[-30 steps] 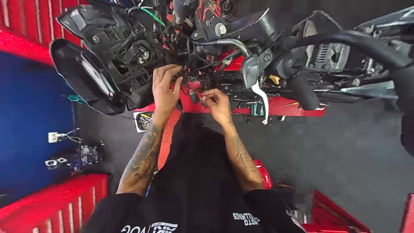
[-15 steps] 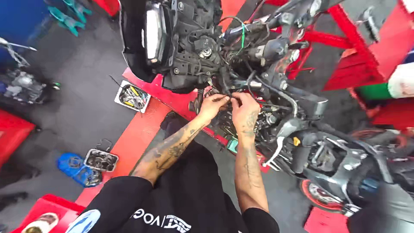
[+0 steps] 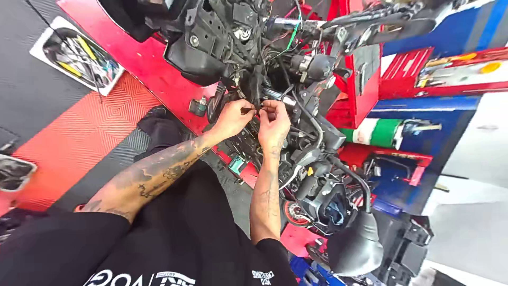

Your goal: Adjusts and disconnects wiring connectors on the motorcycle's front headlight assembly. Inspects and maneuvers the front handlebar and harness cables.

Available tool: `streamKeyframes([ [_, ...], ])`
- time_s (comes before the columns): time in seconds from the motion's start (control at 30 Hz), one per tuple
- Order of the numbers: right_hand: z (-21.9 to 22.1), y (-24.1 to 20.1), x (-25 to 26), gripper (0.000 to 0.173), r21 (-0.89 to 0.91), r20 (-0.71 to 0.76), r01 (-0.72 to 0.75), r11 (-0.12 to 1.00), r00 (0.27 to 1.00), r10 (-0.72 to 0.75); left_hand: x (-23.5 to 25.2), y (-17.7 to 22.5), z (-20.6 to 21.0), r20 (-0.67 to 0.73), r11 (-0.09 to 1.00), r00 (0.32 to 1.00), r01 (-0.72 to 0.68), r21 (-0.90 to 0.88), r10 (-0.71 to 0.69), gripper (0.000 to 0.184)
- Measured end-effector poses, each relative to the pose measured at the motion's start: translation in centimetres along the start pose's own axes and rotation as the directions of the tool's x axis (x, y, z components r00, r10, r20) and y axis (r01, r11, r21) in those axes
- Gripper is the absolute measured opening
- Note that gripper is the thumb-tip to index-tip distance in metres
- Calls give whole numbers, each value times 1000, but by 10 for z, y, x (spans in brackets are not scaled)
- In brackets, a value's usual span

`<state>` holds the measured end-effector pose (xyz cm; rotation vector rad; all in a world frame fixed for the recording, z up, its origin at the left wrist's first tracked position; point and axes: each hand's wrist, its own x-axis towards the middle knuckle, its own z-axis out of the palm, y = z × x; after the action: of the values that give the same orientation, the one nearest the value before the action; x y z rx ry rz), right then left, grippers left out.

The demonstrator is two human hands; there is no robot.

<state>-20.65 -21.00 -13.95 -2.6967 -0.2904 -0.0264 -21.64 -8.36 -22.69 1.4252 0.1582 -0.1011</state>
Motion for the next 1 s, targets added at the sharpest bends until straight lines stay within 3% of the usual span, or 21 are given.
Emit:
streamKeyframes([
  [0.1, 6, -2, -1, 25, 16, -20, 24, 1000, 1000, -24, -8, 1, -4, -46, 998, 999, -5, 69, 8, 24],
  [0.27, -15, -15, 13, 21, -159, 11, 64, 985, 998, -63, -9, 8, -8, 48, 995, 999, -23, 93, 18, 31],
  [0.33, -49, -37, 20, 23, -168, 37, 56, 984, 998, -51, -9, -3, -8, 37, 998, 999, 12, 54, -14, 31],
  [0.43, -124, -63, 38, 29, -100, -133, 39, 994, 990, -52, -6, -10, -3, 37, 995, 997, 68, -77, -65, 32],
  [0.53, -160, -49, 90, 49, -117, -228, -228, 967, 953, 197, -5, -9, 4, 57, 962, 992, 121, -245, -111, 32],
  [0.6, -153, -22, 128, 60, -161, -108, -373, 914, 927, 360, -7, -9, 6, 73, 934, 989, 142, -328, -125, 31],
  [0.63, -146, -12, 139, 57, -182, -61, -386, 904, 922, 381, -6, -9, 5, 75, 923, 989, 147, -355, -129, 29],
  [0.8, -137, 4, 137, 31, -126, -14, -195, 973, 981, 195, -7, -11, -2, 73, 921, 989, 145, -362, -126, 27],
  [0.9, -140, 5, 130, 37, -133, -12, -148, 980, 989, 147, -8, -12, -4, 69, 905, 988, 151, -398, -135, 26],
  [1.0, -135, -26, 83, 46, -227, -165, -135, 965, 981, 98, -3, -7, -4, 57, 874, 985, 168, -455, -160, 22],
])
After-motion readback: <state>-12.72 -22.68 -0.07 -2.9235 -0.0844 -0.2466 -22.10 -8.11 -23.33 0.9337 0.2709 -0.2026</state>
